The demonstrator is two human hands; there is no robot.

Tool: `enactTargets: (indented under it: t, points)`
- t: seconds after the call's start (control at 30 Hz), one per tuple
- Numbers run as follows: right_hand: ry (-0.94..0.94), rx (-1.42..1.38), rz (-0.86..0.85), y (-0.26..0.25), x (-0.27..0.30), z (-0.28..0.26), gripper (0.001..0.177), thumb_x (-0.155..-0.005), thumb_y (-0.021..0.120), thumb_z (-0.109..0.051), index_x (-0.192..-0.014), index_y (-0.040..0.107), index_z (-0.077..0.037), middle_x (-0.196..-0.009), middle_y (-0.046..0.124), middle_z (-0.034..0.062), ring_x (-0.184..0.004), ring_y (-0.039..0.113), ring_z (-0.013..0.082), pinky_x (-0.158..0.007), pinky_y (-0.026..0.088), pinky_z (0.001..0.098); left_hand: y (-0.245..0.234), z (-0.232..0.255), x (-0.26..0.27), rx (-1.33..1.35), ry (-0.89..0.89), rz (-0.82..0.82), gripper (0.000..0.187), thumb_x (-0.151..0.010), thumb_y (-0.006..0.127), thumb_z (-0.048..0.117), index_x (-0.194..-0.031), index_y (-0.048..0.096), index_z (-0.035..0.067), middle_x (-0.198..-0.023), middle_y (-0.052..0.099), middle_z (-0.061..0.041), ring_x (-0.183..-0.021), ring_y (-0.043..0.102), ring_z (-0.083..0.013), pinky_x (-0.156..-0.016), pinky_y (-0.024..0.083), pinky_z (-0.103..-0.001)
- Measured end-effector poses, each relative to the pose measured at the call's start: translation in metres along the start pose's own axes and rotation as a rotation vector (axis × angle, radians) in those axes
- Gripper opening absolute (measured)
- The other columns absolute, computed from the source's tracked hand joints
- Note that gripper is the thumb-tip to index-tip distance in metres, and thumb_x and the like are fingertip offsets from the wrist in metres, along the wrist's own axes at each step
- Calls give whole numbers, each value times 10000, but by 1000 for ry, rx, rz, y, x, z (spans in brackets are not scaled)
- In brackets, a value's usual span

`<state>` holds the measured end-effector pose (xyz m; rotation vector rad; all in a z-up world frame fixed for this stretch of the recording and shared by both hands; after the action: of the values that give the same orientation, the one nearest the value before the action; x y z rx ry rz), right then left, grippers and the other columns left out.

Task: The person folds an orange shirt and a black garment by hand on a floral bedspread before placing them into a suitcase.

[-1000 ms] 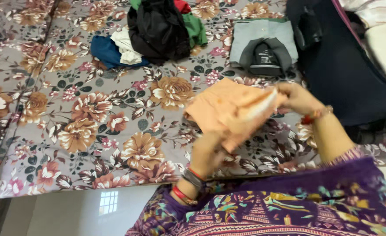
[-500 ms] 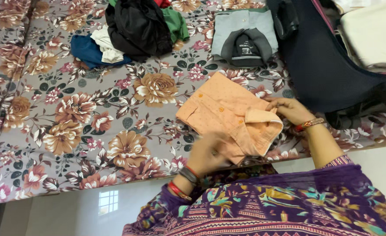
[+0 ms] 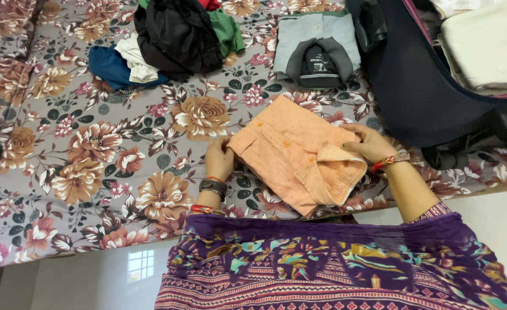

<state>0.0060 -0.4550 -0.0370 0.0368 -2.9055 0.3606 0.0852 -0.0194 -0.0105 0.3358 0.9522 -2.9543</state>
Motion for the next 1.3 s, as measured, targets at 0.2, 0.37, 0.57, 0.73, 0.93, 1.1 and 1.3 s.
enactTargets:
  t: [0.2,0.37,0.57,0.73,0.93,1.1,1.3]
  points:
    - [-257,-64,102,-12,26,-46,548,-878,667,17,-1417,573,-17,-1188,693,20,-961,643,63,-821,544,224,-10,28,-11,435,117,129,290,-898,542,-27,-1173,632,-4,-1121,705,-144,-996,682,-235,-876,542,-339]
    - [-88,272,182,-21,13,-18,555,-883,726,-62,-1427,616,-78,-941,656,74,-786,572,148,-697,485,314,2,15,-30,244,113,-40,311,-887,579,-33,-1185,661,-1,-1126,743,-139,-1030,722,-231,-918,559,-342]
    - [-437,713,452,-19,23,-86,350,-958,649,-115,-1305,660,-73,-1181,710,152,-1068,680,313,-937,536,405,-18,62,0,-103,182,219,295,-961,608,87,-1248,668,52,-1264,682,-150,-1230,600,-336,-1107,440,-430]
    - [-725,868,74,89,-40,-137,536,-1003,562,-274,-1483,496,-45,-1515,493,225,-1438,427,367,-1196,305,463,65,124,3,-430,414,-19,614,-979,572,374,-1511,469,86,-1609,407,-159,-1501,317,-376,-1227,189,-565]
    - [-509,1168,-182,147,-103,-92,741,-1022,353,-555,-1618,238,-130,-1697,176,134,-1567,153,285,-1244,108,511,89,112,22,-496,398,-43,793,-956,550,569,-1575,382,102,-1652,328,-157,-1536,244,-369,-1229,111,-593]
    - [-226,1107,-85,102,-115,-66,814,-992,300,-630,-1619,160,-131,-1699,118,106,-1548,93,280,-1215,66,509,87,106,22,-472,364,-49,814,-940,560,587,-1572,388,104,-1640,324,-163,-1526,253,-373,-1223,113,-589]
    - [-177,1086,-57,62,-132,-47,707,-1050,299,-556,-1616,213,-139,-1728,163,110,-1603,143,274,-1245,142,529,77,102,1,-449,332,-30,822,-921,574,598,-1572,406,125,-1650,321,-185,-1513,296,-378,-1221,150,-567]
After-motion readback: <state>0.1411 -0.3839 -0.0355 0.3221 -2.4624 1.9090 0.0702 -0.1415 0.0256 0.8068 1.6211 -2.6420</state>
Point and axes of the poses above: each hand's wrist, its own x-axis away from the middle knuckle, its own y-axis out of the palm, z = x × y, the point moved 9 cm from there along -x, towards the middle knuckle
